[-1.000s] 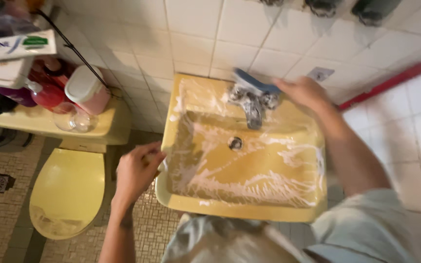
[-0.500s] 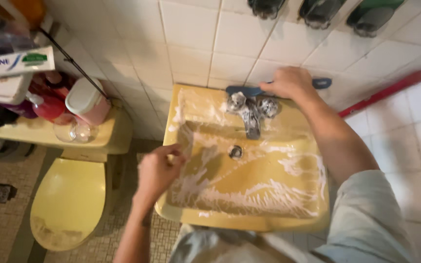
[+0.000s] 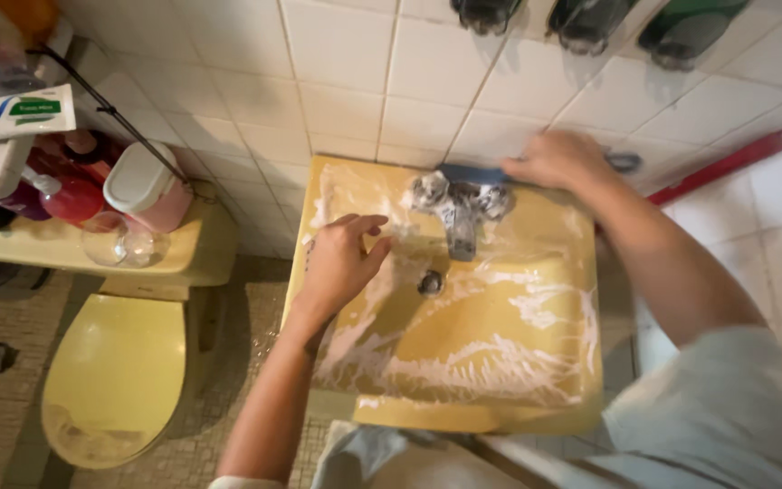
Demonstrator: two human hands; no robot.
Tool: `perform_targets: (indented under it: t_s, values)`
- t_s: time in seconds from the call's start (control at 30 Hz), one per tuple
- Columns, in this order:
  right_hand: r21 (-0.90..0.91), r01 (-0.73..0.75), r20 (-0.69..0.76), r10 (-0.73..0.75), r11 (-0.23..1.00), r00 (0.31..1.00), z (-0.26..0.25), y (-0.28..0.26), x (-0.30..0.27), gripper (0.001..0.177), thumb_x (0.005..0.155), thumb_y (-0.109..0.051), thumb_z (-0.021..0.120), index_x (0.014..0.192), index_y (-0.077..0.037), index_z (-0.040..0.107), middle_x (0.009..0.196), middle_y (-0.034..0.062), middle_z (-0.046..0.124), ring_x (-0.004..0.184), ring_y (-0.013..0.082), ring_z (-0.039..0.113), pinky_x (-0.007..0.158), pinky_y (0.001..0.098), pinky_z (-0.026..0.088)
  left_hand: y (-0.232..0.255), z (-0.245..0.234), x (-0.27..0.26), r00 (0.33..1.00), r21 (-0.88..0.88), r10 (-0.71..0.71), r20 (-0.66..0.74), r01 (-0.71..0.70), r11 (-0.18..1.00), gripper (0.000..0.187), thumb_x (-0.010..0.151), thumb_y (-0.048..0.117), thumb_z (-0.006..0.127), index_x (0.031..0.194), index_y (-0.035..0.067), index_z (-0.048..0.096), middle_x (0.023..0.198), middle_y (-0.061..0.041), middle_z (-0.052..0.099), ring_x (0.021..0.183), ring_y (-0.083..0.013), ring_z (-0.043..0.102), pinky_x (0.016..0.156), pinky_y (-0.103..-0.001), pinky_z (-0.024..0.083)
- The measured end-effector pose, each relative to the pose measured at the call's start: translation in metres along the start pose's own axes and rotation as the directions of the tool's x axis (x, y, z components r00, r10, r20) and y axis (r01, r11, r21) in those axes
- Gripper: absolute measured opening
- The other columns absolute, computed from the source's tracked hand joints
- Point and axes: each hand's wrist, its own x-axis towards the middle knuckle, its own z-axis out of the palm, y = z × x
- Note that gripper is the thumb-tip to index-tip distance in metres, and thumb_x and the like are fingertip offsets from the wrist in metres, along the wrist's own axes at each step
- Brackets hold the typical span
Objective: The person cleans a bathroom sink by applying soap from a purple spray bottle and scrubbing the basin and faucet with a brush and a sponge.
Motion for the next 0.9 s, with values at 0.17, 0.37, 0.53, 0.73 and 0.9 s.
perform_targets:
  t_s: [0.17, 0.37, 0.53, 0.73, 0.9]
  values:
    - [-0.146, -0.008, -0.005, 0.007, 0.989, 1.000, -0.012, 0.031, -0.008, 0.071, 0.088, -0.074, 0.057, 0.088, -0.007, 0.081, 0.096, 0.0200, 0.076, 0.095, 0.0387, 0.073, 0.082, 0.0508, 0.057, -0.002, -0.009, 0.017, 0.998, 0.080, -0.061, 0.028, 0.058, 0.995, 0.029, 0.083, 0.025, 0.078, 0.108, 0.010, 0.078, 0.096, -0.007, 0.076, 0.067, -0.0237, 0.071, 0.065, -0.040, 0.056]
    - [-0.003, 0.082, 0.009, -0.082, 0.997, 0.997, 0.039, 0.035, -0.006, 0.073, 0.091, -0.076, 0.054, 0.106, -0.009, 0.077, 0.103, 0.0214, 0.075, 0.102, 0.0381, 0.071, 0.090, 0.0501, 0.055, -0.009, 0.003, 0.015, 0.992, 0.102, -0.123, 0.029, 0.120, 0.988, 0.029, 0.083, 0.030, 0.078, 0.106, 0.012, 0.079, 0.094, -0.006, 0.077, 0.068, -0.0223, 0.072, 0.065, -0.038, 0.057]
    - [0.202, 0.207, -0.099, -0.191, 0.957, 0.977, 0.043, 0.094, -0.041, 0.068, 0.078, -0.061, 0.068, 0.127, -0.015, 0.066, 0.121, 0.0176, 0.071, 0.108, 0.0373, 0.066, 0.089, 0.0486, 0.053, -0.027, -0.015, -0.016, 0.963, 0.203, -0.268, -0.007, 0.264, 0.943, 0.030, 0.081, 0.033, 0.079, 0.104, 0.015, 0.081, 0.091, -0.005, 0.078, 0.066, -0.0234, 0.072, 0.063, -0.039, 0.057]
    - [0.009, -0.225, -0.180, 0.223, 0.974, 0.958, 0.055, 0.105, -0.078, 0.060, 0.112, -0.055, 0.037, 0.098, -0.013, 0.078, 0.095, 0.0199, 0.077, 0.095, 0.0410, 0.072, 0.089, 0.0522, 0.055, -0.030, -0.043, -0.040, 0.889, 0.192, -0.457, 0.018, 0.446, 0.874, 0.031, 0.087, 0.036, 0.077, 0.107, 0.014, 0.079, 0.079, -0.007, 0.077, 0.064, -0.0200, 0.075, 0.068, -0.036, 0.058]
    - [0.016, -0.136, -0.374, 0.133, 0.991, 0.918, 0.075, 0.094, -0.044, 0.058, 0.107, -0.044, 0.043, 0.076, -0.008, 0.077, 0.077, 0.0208, 0.071, 0.074, 0.0433, 0.070, 0.071, 0.0564, 0.054, -0.028, -0.043, -0.043, 0.957, 0.199, -0.282, -0.064, 0.289, 0.936, 0.031, 0.082, 0.032, 0.079, 0.105, 0.010, 0.079, 0.097, -0.006, 0.078, 0.068, -0.0222, 0.074, 0.067, -0.036, 0.057]
